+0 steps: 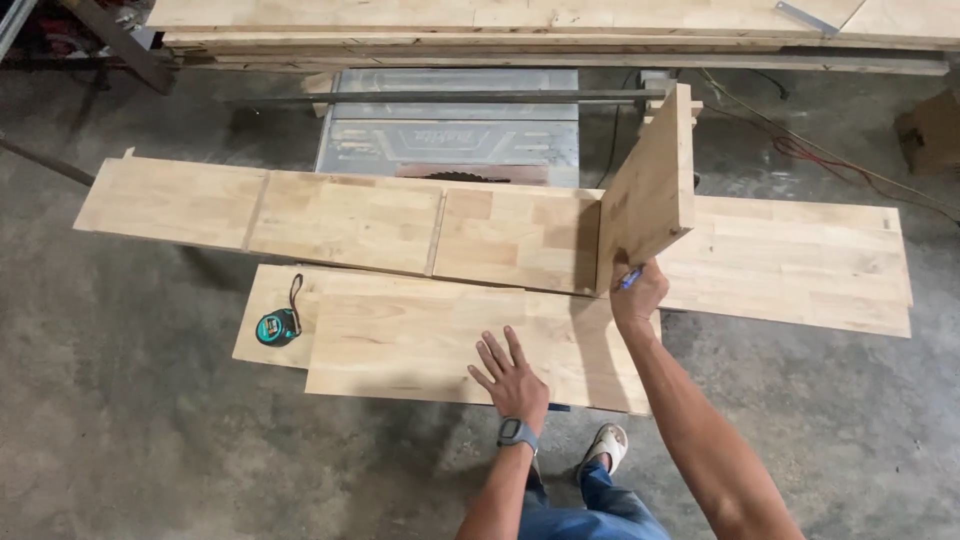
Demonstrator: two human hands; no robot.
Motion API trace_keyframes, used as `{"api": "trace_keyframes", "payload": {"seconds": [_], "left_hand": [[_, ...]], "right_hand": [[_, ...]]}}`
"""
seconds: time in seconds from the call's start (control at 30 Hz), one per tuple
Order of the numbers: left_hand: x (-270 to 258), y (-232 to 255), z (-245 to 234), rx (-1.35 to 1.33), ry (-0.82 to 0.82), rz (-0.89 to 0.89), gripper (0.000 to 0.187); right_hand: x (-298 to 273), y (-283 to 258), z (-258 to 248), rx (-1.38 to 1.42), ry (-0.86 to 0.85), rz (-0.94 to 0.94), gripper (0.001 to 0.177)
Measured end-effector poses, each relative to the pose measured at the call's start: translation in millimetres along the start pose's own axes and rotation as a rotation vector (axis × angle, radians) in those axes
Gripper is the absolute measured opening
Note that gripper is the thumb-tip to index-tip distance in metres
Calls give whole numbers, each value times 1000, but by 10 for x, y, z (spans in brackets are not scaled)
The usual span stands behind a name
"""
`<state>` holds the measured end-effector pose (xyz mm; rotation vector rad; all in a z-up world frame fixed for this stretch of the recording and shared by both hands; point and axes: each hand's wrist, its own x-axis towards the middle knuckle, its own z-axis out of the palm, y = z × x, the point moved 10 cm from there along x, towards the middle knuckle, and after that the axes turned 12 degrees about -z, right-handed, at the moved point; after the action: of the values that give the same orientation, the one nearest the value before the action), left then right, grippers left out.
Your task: The person arranges several rectangular wooden planks on a workbench and uses a pen to mark lines on them. They repeatedly lift, reposition, and align the planks to ensure accurate markings.
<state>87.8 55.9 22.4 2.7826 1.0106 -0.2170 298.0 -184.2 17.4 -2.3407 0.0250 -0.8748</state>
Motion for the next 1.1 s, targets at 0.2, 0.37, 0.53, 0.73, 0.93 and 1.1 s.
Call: {"api": "trace_keyframes", "payload": {"seconds": [0.2,0.37,0.53,0.73,0.93,1.1], "left_hand": [[12,-29,90,18,228,15,96],[-37,-18,46,66,381,24,103],[16,-26,133,37,299,20,108],[18,-23,225,34,220,49,102],[28,-16,349,106,390,64,129],[37,6,399,129,374,61,124]], "right_hand": [[-57,-195,-22,-54,-16,9,34],[-89,-93,35,-109,-34,30,35],[-134,45,203,-53,-118,-23,12],[-138,-180,196,32,-120,-45,13],[-58,-333,198,80,-238,-8,25],[-82,-256,201,68,-251,44,31]]}}
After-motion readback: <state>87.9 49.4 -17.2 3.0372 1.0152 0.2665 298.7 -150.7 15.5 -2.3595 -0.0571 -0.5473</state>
